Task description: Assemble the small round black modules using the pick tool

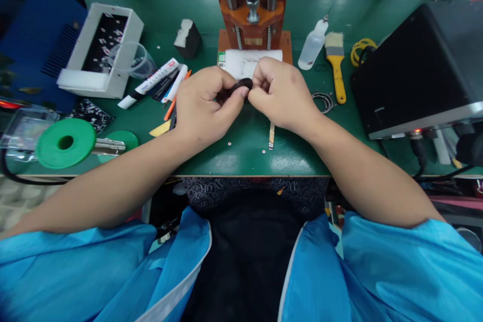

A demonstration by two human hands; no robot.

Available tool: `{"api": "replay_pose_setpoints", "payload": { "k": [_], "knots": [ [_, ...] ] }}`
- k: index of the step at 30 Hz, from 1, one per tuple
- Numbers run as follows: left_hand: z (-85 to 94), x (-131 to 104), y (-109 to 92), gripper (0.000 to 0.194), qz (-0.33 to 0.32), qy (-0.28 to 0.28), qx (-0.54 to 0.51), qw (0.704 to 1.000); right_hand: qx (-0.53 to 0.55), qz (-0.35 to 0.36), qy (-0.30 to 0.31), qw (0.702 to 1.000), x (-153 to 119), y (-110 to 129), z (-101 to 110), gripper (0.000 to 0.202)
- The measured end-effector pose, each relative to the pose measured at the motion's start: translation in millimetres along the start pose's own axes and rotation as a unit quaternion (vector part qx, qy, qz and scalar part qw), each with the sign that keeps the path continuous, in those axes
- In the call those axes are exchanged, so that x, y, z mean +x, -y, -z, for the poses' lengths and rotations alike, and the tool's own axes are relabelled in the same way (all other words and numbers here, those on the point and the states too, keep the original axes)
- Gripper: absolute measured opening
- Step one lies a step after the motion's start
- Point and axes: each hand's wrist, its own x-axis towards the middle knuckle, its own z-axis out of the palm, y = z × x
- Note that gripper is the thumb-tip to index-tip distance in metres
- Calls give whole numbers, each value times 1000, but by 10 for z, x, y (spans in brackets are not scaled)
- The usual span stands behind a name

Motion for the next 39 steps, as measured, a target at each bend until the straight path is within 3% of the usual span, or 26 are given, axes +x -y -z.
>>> {"api": "replay_pose_setpoints", "payload": {
  "k": [5,10,18,21,29,39],
  "knots": [
    [13,11,-16,44,15,8,-8,1000,9,-10,-10,1000,8,49,-9,45],
    [24,16,-70,45,71,-9,-36,997,22,-28,-11,999,18,52,-6,45],
    [58,38,3,42,65,-37,4,997,23,9,-4,1000,-17,-58,-11,39],
    [81,61,-14,45,93,-49,-41,994,44,2,-13,999,-13,-58,-23,32],
    [34,89,50,62,201,-17,-216,955,127,-18,-6,992,-19,-57,-18,18],
    [59,99,-16,57,210,-14,-195,958,146,-31,-6,989,-19,-43,-20,19]
  ]
}}
